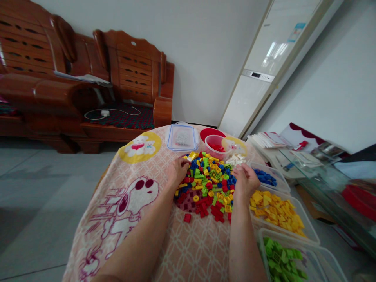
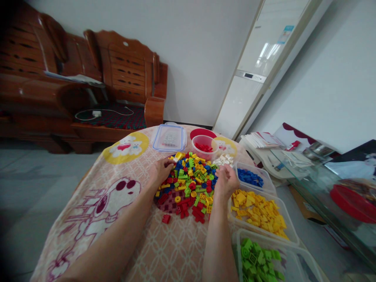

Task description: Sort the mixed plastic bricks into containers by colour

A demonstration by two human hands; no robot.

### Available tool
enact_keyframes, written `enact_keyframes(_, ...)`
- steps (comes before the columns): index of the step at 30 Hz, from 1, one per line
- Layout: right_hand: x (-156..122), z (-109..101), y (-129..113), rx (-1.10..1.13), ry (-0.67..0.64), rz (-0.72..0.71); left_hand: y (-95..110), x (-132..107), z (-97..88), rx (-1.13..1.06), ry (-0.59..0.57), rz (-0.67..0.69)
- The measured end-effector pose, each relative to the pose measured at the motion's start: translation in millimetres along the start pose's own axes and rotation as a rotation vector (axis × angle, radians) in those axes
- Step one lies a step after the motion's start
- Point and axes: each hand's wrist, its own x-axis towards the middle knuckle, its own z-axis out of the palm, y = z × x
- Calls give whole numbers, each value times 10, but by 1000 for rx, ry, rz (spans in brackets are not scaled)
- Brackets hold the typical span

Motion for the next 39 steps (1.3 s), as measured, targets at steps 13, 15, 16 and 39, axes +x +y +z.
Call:
enact_keyframes(13, -1049, 585, -414, -648, -1093, -239, 87, -31, -94, 4, -54, -62)
enact_keyframes(15, -1083, 593, -405, -728, -1092, -285, 108, -36, -108, -1, -57, -65)
enact_keyframes(16, -1088, 592, -397, -754, -1109, -300, 113, -38, -110, -5, -52, -66)
enact_keyframes(39, -1170, 591, -320, -933, -1265, -457, 27, -17, -38, -12, -13, -28)
